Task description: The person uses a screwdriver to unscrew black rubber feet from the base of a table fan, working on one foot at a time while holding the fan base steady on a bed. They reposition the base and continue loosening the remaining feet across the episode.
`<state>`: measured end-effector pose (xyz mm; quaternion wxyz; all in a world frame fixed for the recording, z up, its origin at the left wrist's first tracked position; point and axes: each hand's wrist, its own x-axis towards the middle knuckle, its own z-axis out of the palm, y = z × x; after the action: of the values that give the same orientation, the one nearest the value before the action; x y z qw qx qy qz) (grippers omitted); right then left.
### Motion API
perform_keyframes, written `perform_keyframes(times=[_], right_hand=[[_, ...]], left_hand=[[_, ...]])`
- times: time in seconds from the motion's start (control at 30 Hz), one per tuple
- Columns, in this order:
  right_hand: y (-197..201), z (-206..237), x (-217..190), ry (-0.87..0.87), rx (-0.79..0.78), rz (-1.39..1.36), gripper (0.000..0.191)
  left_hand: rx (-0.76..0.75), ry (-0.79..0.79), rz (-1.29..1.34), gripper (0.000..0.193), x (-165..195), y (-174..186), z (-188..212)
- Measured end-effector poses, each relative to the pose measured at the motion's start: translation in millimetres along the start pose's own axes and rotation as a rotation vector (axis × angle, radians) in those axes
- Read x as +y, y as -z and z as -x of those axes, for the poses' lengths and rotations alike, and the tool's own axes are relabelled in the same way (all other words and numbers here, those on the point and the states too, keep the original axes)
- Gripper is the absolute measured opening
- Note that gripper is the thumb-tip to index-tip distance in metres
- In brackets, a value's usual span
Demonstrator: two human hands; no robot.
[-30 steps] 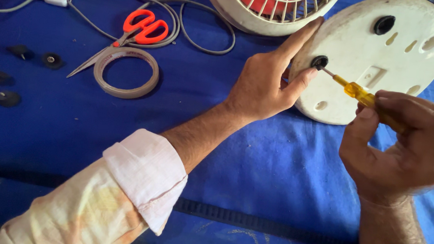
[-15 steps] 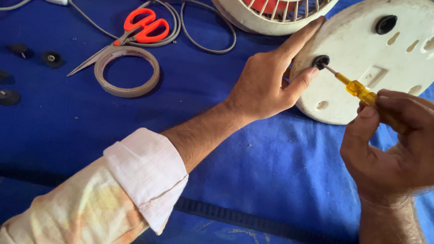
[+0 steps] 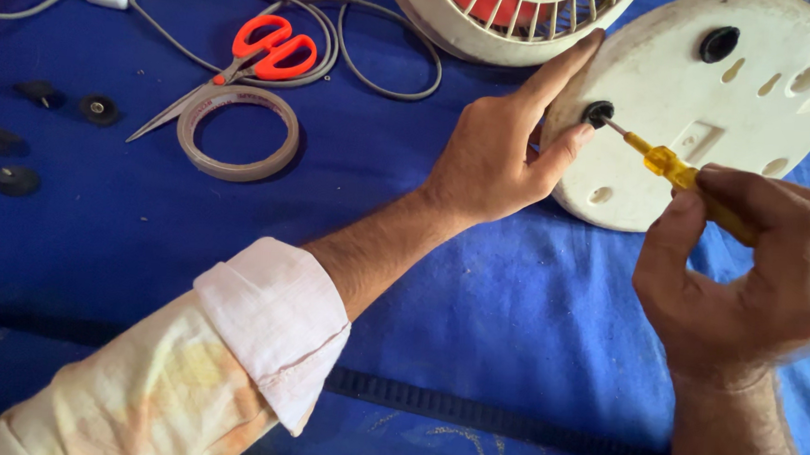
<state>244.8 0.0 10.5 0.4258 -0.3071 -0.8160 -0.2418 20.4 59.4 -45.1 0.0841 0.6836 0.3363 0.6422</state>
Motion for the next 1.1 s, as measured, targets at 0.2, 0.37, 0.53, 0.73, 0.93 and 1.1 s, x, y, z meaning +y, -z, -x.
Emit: perform_keyframes(times=[0.2, 0.37, 0.53, 0.73, 0.93, 1.1], right_hand=[[1, 1, -3, -0.103, -0.028, 0.011, 0.014], [1, 1, -1, -0.053, -0.023, 0.039, 0.015], [1, 1, 1, 0.046, -0.006, 0.09, 0.017], [-3, 12, 0, -0.082, 0.022, -0.152, 0.021], [-4, 17, -3, -0.143, 0.067, -0.157, 0.023], [0, 3, 2, -0.05, -0.012, 0.055, 0.016]], left_hand=[[-0.005, 0.019, 0.036, 0.069, 4, 0, -1], [-0.035, 0.033, 0.018, 0.07, 4, 3, 0], [-0.019, -0.025, 0.039, 0.07, 7, 6, -1], [-0.075, 0.101, 0.037, 0.082, 12, 7, -2], [-0.075, 0.076, 0.065, 0.085, 12, 9, -1], [-0.06, 0.047, 0.059, 0.08, 9, 7, 0]])
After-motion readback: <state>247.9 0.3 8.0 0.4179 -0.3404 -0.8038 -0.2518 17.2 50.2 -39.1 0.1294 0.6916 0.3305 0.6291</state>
